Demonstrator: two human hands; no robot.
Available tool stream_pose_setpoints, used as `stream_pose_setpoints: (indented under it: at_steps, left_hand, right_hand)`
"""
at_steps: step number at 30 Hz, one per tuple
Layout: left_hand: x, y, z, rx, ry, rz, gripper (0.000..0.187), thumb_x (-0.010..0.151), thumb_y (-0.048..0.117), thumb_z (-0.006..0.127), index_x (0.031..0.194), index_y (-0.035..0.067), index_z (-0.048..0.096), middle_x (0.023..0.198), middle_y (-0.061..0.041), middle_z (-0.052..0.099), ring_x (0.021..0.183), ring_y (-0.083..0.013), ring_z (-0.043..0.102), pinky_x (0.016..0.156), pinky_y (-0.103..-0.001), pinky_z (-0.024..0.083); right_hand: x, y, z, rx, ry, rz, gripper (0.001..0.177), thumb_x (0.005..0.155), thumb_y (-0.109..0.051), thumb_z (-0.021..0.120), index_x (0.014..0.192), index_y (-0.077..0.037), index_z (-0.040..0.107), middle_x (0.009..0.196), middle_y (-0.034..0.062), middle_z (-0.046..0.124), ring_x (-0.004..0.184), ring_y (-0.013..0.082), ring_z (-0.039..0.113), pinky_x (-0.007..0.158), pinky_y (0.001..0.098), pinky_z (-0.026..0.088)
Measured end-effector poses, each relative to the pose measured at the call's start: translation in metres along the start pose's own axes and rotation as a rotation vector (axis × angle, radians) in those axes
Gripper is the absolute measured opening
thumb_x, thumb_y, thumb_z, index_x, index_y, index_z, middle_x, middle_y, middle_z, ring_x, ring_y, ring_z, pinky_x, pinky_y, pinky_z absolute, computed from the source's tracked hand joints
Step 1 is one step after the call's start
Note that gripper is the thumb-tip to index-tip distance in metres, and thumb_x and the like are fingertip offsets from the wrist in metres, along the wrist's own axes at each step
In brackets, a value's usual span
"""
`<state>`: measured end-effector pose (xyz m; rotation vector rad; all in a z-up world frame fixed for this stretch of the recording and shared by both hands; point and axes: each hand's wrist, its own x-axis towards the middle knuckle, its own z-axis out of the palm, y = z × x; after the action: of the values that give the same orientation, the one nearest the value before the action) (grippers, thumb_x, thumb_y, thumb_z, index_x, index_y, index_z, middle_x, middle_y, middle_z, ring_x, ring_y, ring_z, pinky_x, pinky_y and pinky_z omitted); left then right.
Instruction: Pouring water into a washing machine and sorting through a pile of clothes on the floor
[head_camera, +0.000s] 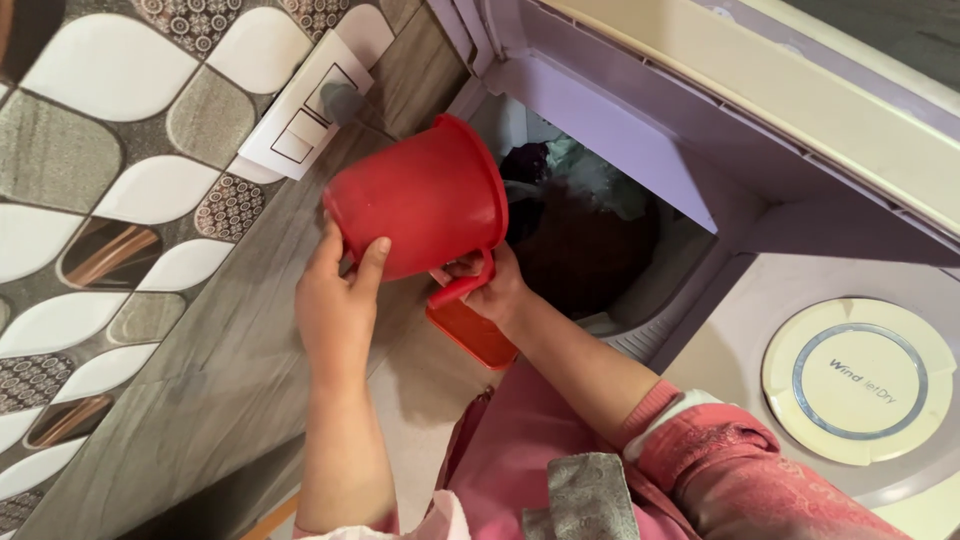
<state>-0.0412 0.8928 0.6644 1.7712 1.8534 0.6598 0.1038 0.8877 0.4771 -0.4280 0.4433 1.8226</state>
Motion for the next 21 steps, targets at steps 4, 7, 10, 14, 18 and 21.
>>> stream_pose_setpoints:
  at_steps: [4,7,10,14,18,21]
  left_hand:
    - [0.002,0.008,0.008,0.122,0.007,0.099,0.067,0.098,0.041,0.071,0.148,-0.001,0.051,0.139,-0.026,0.060,0.111,-0.0402,0.067,0.086,-0.046,0.059]
    - [0.001,0.012,0.014,0.224,-0.018,0.165,0.068,0.097,0.049,0.069,0.147,0.004,0.055,0.138,-0.022,0.062,0.114,-0.0406,0.065,0.089,-0.050,0.056]
    - [-0.002,0.015,0.021,0.197,-0.064,0.209,0.068,0.096,0.050,0.069,0.145,0.005,0.057,0.137,-0.021,0.063,0.115,-0.0393,0.065,0.090,-0.048,0.055]
    - [-0.010,0.006,0.027,0.066,-0.153,0.145,0.064,0.098,0.051,0.065,0.146,0.009,0.057,0.134,-0.019,0.065,0.113,-0.0360,0.067,0.091,-0.048,0.055]
    - [-0.013,-0.012,0.032,-0.179,-0.242,0.016,0.062,0.102,0.055,0.058,0.143,0.009,0.057,0.139,-0.016,0.062,0.127,-0.0327,0.059,0.103,-0.045,0.050]
    - [-0.021,-0.030,0.043,-0.452,-0.333,0.037,0.052,0.105,0.046,0.055,0.142,0.009,0.058,0.138,-0.015,0.063,0.128,-0.0309,0.059,0.107,-0.049,0.048]
  right_hand:
    - [0.010,0.002,-0.033,0.097,-0.047,0.074,0.037,0.096,-0.030,0.051,0.062,-0.014,0.055,0.045,0.0006,0.050,0.047,0.0123,0.050,0.089,0.0509,0.060]
    - [0.006,0.003,-0.057,0.147,-0.067,0.138,0.044,0.102,-0.039,0.046,0.067,-0.013,0.056,0.049,0.0025,0.051,0.048,0.0136,0.050,0.093,0.0536,0.059]
    - [0.004,0.004,-0.085,0.198,-0.044,0.091,0.047,0.102,-0.042,0.047,0.067,-0.012,0.058,0.050,0.0011,0.051,0.048,0.0140,0.051,0.093,0.0538,0.059]
    - [-0.021,0.001,-0.100,0.070,-0.019,-0.029,0.045,0.098,-0.050,0.049,0.069,-0.016,0.058,0.054,-0.0032,0.052,0.051,0.0105,0.053,0.090,0.0496,0.061]
    - [-0.077,0.009,-0.077,-0.062,-0.014,-0.272,0.035,0.096,-0.038,0.051,0.076,-0.011,0.061,0.056,0.0021,0.055,0.057,0.0156,0.057,0.096,0.0495,0.057]
    - [-0.125,0.024,-0.065,-0.039,-0.013,-0.352,0.027,0.093,-0.029,0.055,0.075,-0.010,0.061,0.057,0.0064,0.056,0.060,0.0196,0.059,0.098,0.0497,0.056]
